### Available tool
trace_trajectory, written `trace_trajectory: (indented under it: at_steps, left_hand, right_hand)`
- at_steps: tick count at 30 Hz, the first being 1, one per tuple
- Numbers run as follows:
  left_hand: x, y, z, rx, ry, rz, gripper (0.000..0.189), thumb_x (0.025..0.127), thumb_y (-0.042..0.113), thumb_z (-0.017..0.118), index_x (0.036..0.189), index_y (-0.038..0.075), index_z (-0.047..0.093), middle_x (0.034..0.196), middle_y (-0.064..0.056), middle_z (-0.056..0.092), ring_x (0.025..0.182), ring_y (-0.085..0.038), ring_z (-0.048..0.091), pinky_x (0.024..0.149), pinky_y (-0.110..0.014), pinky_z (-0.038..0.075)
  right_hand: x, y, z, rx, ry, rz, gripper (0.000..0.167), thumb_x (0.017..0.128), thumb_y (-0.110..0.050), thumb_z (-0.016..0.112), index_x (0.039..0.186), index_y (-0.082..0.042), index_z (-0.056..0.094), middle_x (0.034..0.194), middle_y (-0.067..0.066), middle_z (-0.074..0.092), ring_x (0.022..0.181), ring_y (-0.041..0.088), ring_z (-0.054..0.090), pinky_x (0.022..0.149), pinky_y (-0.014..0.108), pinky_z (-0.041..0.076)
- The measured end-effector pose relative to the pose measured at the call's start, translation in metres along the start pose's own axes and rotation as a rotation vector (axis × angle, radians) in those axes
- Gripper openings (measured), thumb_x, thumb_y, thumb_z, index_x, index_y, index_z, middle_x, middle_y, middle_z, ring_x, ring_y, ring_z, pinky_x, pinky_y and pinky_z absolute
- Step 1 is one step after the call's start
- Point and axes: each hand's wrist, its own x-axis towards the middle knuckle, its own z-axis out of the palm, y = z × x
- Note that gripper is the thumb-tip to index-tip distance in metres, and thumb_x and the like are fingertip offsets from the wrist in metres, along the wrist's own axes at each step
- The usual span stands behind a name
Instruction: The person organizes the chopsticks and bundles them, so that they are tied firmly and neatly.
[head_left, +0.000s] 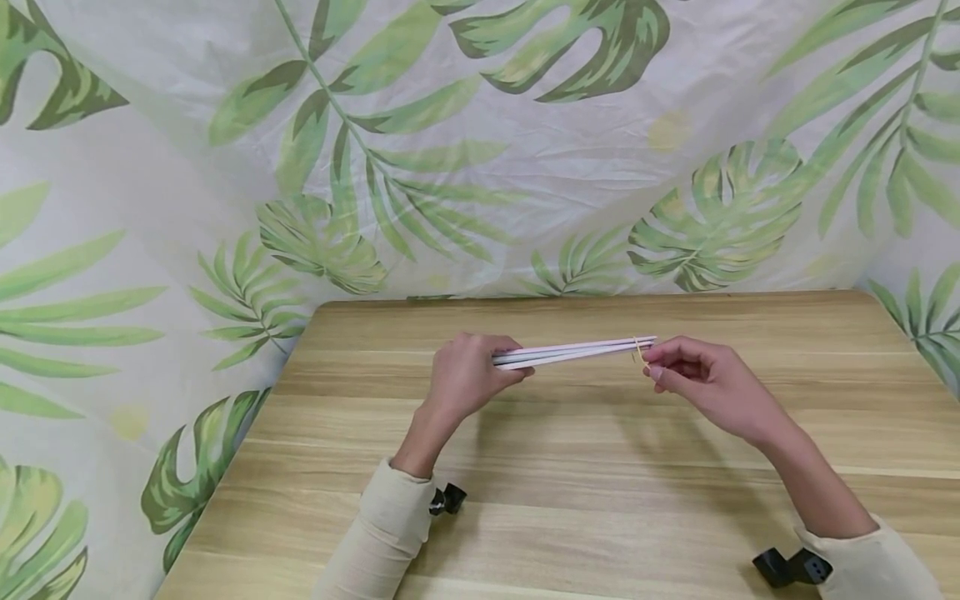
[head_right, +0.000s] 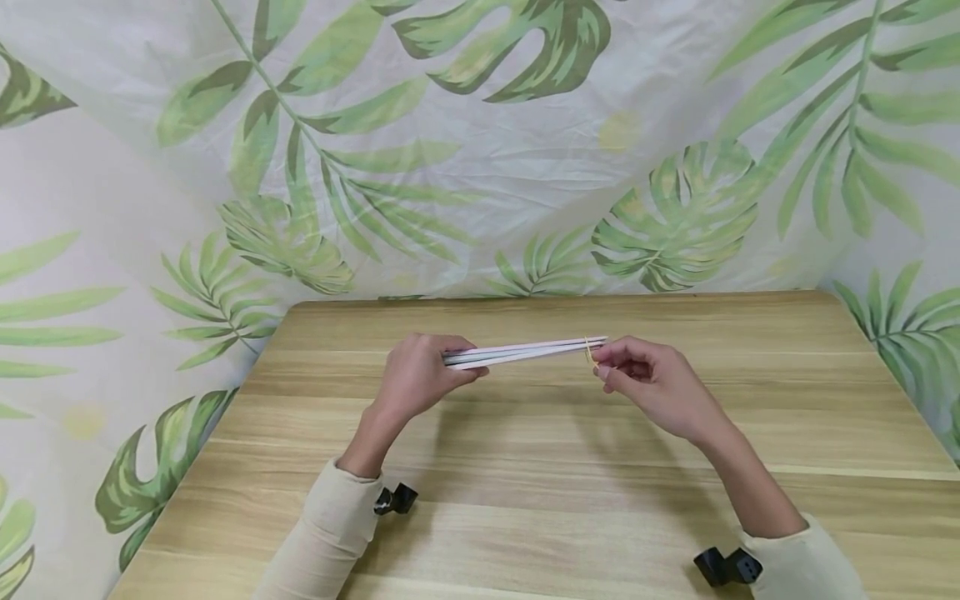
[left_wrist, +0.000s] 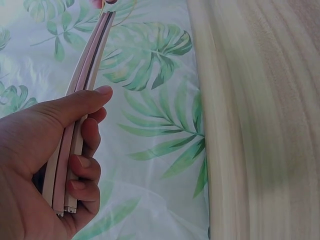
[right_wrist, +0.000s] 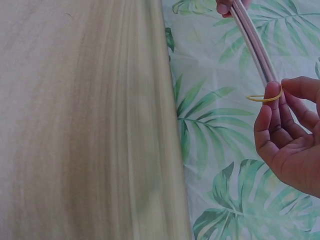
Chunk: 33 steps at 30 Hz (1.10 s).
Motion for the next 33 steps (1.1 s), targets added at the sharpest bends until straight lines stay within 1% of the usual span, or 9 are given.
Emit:
trace_trajectory:
  at_steps: [5, 8, 11, 14, 16, 19, 23, 27, 33]
  left_hand:
    - [0.001, -0.001, -0.004, -0.012, 0.01, -0.008, 0.02, 0.082, 0.037, 0.094, 0.095, 0.024, 0.087, 0.082, 0.007, 0.08, 0.061, -0.007, 0.058, 0.055, -0.027, 0.043]
    - [0.001, -0.001, -0.006, -0.022, 0.01, -0.018, 0.02, 0.082, 0.037, 0.094, 0.096, 0.024, 0.087, 0.083, 0.007, 0.081, 0.061, -0.006, 0.059, 0.056, -0.028, 0.044]
    - [0.001, -0.002, -0.007, -0.034, 0.015, -0.026, 0.02, 0.081, 0.036, 0.094, 0.096, 0.024, 0.087, 0.084, 0.007, 0.081, 0.062, -0.007, 0.06, 0.058, -0.028, 0.046]
    - [0.001, -0.002, -0.007, -0.042, 0.021, -0.026, 0.021, 0.081, 0.036, 0.095, 0.096, 0.024, 0.087, 0.085, 0.007, 0.082, 0.063, -0.007, 0.061, 0.059, -0.028, 0.047]
    - [0.0, -0.002, -0.008, -0.049, 0.022, -0.027, 0.021, 0.081, 0.037, 0.095, 0.096, 0.024, 0.087, 0.085, 0.007, 0.082, 0.063, -0.006, 0.061, 0.059, -0.028, 0.047]
    - [0.0, -0.003, -0.008, -0.062, 0.023, -0.033, 0.021, 0.081, 0.037, 0.095, 0.096, 0.024, 0.087, 0.084, 0.008, 0.081, 0.061, -0.005, 0.059, 0.058, -0.027, 0.046]
    - [0.0, -0.004, -0.008, -0.071, 0.029, -0.04, 0.022, 0.08, 0.038, 0.095, 0.096, 0.024, 0.087, 0.083, 0.008, 0.081, 0.06, -0.005, 0.058, 0.057, -0.027, 0.044]
    - [0.0, -0.004, -0.008, -0.065, 0.029, -0.049, 0.022, 0.08, 0.038, 0.095, 0.096, 0.024, 0.087, 0.083, 0.008, 0.081, 0.061, -0.005, 0.058, 0.056, -0.027, 0.044]
    - [0.0, -0.004, -0.007, -0.054, 0.026, -0.072, 0.023, 0.079, 0.039, 0.096, 0.095, 0.024, 0.087, 0.082, 0.007, 0.081, 0.06, -0.006, 0.057, 0.055, -0.027, 0.043]
  right_hand:
    - [0.001, 0.002, 0.002, 0.012, -0.013, 0.004, 0.021, 0.107, -0.011, 0.066, 0.124, 0.0, 0.069, 0.104, -0.004, 0.074, 0.09, 0.011, 0.073, 0.081, 0.024, 0.061]
    - [0.001, 0.005, 0.004, 0.023, -0.026, 0.004, 0.02, 0.109, -0.013, 0.063, 0.123, 0.0, 0.069, 0.104, -0.006, 0.075, 0.091, 0.012, 0.074, 0.082, 0.025, 0.061]
    - [0.002, 0.007, 0.005, 0.072, -0.053, 0.017, 0.025, 0.113, -0.017, 0.056, 0.123, 0.002, 0.067, 0.106, -0.005, 0.075, 0.094, 0.014, 0.075, 0.084, 0.027, 0.061]
    - [0.004, 0.01, 0.006, 0.148, -0.086, 0.043, 0.032, 0.115, -0.021, 0.049, 0.124, 0.006, 0.065, 0.108, -0.001, 0.076, 0.095, 0.014, 0.076, 0.084, 0.028, 0.062]
    - [0.005, 0.012, 0.007, 0.181, -0.106, 0.059, 0.034, 0.116, -0.022, 0.048, 0.125, 0.007, 0.063, 0.108, 0.0, 0.076, 0.095, 0.015, 0.076, 0.084, 0.029, 0.062]
    - [0.006, 0.014, 0.009, 0.194, -0.117, 0.082, 0.033, 0.115, -0.021, 0.051, 0.126, 0.008, 0.062, 0.107, 0.0, 0.076, 0.093, 0.014, 0.076, 0.084, 0.031, 0.063]
    - [0.005, 0.014, 0.01, 0.179, -0.115, 0.102, 0.031, 0.113, -0.017, 0.056, 0.129, 0.009, 0.062, 0.106, -0.002, 0.076, 0.092, 0.013, 0.077, 0.084, 0.034, 0.064]
    - [0.005, 0.013, 0.011, 0.156, -0.112, 0.093, 0.029, 0.11, -0.013, 0.06, 0.129, 0.009, 0.062, 0.106, -0.004, 0.078, 0.092, 0.013, 0.079, 0.083, 0.034, 0.064]
    - [0.003, 0.01, 0.017, 0.077, -0.089, 0.039, 0.027, 0.105, -0.013, 0.069, 0.127, 0.002, 0.068, 0.107, 0.0, 0.079, 0.096, 0.012, 0.079, 0.086, 0.029, 0.063]
